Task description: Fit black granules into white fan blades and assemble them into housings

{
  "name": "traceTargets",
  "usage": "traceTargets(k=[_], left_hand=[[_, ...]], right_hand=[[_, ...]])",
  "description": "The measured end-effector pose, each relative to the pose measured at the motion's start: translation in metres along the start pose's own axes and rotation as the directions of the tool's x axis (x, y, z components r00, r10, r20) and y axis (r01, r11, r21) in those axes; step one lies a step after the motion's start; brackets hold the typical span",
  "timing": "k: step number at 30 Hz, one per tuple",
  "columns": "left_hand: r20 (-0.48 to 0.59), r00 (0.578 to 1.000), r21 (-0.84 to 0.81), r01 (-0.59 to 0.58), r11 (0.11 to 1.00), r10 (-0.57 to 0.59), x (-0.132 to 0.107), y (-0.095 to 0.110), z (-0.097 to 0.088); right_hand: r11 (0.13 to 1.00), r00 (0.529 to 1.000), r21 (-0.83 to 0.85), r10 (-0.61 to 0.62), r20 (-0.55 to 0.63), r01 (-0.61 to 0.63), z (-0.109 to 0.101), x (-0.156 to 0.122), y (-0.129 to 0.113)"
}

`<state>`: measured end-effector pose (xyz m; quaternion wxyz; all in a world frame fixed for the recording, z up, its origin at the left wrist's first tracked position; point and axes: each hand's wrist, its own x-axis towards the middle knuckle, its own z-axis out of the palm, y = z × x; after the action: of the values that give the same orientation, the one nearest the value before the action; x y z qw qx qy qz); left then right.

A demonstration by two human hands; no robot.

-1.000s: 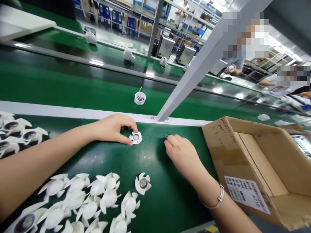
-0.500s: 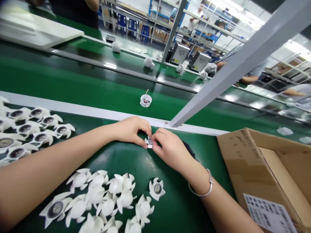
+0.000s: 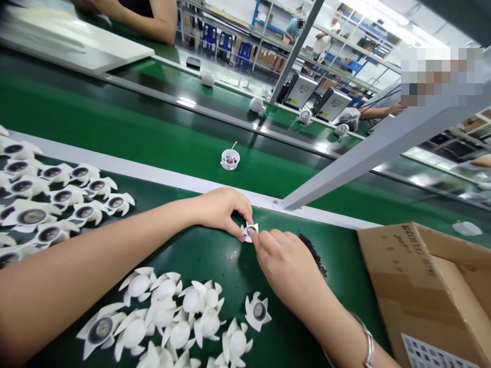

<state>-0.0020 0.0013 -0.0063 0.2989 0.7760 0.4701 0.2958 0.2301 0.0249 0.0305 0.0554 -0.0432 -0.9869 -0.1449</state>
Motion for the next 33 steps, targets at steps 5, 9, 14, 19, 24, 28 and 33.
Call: traceTargets(k=[5,9,14,19,24,28,33], left_hand=[[0.003,1.0,0.008,0.003,1.0,-0.003,-0.001,-0.001,-0.001],[0.005,0.999,-0.005,-0.035,0.999,0.035,-0.003,-0.001,-0.003],[0.003,0.997,-0.029,-0.083,0.996,0.083,-0.005,-0.004,-0.003],[-0.005,0.996,-0.045,-0.085,0.995,0.085,-0.005,-0.005,-0.003],[0.02,0.998,-0.047,-0.063,0.997,0.064,-0.005,0.0,-0.007],[0.015,0.997,-0.155,0.072,0.985,-0.07,-0.006,0.003,-0.008],[-0.042,0.976,-0.279,0.194,0.94,-0.214,-0.003,0.002,-0.007]], right_hand=[[0.937,0.958,0.253,0.272,-0.093,-0.242,-0.012,0.027,0.042],[0.933,0.963,0.278,0.257,-0.075,-0.228,0.0,0.108,0.075],[0.985,0.979,0.126,0.099,0.176,-0.122,0.021,0.206,0.071],[0.969,0.983,0.162,0.183,0.024,-0.185,0.002,0.179,0.063],[0.744,0.757,0.557,0.589,-0.284,-0.37,-0.032,0.054,0.046],[0.472,0.64,0.803,0.753,-0.153,-0.363,-0.023,-0.012,0.029],[0.403,0.653,0.884,0.739,-0.163,-0.235,0.004,-0.016,0.019]])
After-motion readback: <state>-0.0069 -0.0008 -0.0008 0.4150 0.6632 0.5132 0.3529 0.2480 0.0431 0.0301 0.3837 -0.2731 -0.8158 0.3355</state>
